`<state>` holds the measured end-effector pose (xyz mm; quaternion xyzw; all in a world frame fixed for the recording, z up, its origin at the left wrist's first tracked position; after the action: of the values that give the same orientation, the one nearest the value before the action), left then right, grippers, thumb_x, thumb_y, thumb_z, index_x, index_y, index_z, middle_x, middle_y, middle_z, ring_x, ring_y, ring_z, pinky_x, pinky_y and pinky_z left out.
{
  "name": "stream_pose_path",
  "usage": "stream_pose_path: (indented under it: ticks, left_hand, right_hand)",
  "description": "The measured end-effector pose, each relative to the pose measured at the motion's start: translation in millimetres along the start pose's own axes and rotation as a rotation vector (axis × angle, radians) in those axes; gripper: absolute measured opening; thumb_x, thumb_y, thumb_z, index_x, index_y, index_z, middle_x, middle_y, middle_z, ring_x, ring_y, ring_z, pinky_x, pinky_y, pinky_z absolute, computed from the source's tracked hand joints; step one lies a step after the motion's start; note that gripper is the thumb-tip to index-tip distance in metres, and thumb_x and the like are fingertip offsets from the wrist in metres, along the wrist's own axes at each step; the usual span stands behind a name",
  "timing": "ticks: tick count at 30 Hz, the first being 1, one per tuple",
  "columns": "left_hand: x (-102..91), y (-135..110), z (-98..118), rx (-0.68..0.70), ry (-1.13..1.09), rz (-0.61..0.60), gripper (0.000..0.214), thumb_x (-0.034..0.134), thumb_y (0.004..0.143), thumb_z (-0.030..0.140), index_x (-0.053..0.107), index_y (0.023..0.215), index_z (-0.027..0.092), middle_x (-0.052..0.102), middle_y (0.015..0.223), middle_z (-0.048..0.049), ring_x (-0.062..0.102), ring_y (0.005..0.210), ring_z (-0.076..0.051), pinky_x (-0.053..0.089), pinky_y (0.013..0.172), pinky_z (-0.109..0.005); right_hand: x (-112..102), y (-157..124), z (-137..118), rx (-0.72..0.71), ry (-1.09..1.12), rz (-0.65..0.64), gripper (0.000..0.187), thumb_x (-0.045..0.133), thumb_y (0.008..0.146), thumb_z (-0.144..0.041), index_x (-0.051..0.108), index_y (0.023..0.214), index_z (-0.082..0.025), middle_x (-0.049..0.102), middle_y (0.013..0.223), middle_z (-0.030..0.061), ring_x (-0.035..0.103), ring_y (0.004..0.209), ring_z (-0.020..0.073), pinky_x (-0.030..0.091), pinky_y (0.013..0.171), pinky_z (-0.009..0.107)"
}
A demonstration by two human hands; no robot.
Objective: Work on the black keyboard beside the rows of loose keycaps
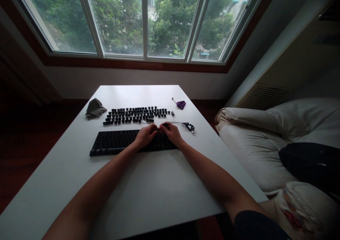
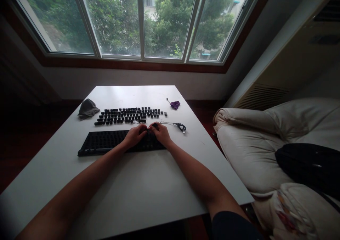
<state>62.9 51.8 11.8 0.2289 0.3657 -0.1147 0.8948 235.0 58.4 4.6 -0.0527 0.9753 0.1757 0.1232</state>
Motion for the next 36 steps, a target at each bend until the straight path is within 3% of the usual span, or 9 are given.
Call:
stream_pose_path:
  ticks: [8,17,27,36]
  left_hand:
    - [2.9,0.4,-2.5,-0.002,0.055,-0.069,0.022,0.048,0.099,0.034,0.058,0.115,0.023,0.071,0.096,-0.0057,0.067,0.087,-0.023,0.048,0.077,-0.033]
    - [4.6,-1.9,-1.1,0.005,0.074,-0.111,0.026,0.038,0.102,0.036,0.056,0.116,0.024,0.070,0.100,-0.0061,0.065,0.092,-0.023,0.048,0.083,-0.034]
    - [4.0,-0.2,-0.5,0.011,-0.006,-0.093,0.021,0.048,0.099,0.035,0.060,0.113,0.024,0.072,0.103,-0.0050,0.068,0.096,-0.022,0.049,0.086,-0.033]
    - [3.3,-0.6,-1.7,0.008,0.019,-0.067,0.026,0.059,0.092,0.033,0.059,0.117,0.025,0.069,0.088,-0.0007,0.063,0.077,-0.019,0.045,0.072,-0.029]
  right_hand:
    - [0.2,-0.2,-4.3,-0.037,-0.106,-0.009,0.027,0.063,0.091,-0.047,0.070,0.103,-0.023,0.076,0.083,0.0020,0.074,0.077,0.0198,0.058,0.075,0.031]
    - [2.4,1.4,0.3,-0.012,0.017,-0.055,0.031,0.062,0.091,-0.050,0.067,0.104,-0.022,0.077,0.089,0.0036,0.074,0.075,0.0190,0.059,0.072,0.030]
    - [2.9,0.6,1.1,0.028,0.053,-0.043,0.034,0.062,0.089,-0.054,0.065,0.101,-0.023,0.076,0.089,0.0040,0.073,0.076,0.0196,0.059,0.072,0.032]
    - [3.0,0.7,-3.1,0.018,0.085,-0.019,0.030,0.060,0.091,-0.051,0.063,0.099,-0.022,0.075,0.085,0.0026,0.070,0.069,0.0167,0.055,0.067,0.029]
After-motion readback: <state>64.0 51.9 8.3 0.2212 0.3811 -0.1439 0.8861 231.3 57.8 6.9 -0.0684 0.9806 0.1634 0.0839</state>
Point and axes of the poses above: each hand's wrist, its own y-axis towards the middle knuckle, its own x-axis out of the palm, z = x × y, the point moved 6 cm from there along y, towards the middle knuckle
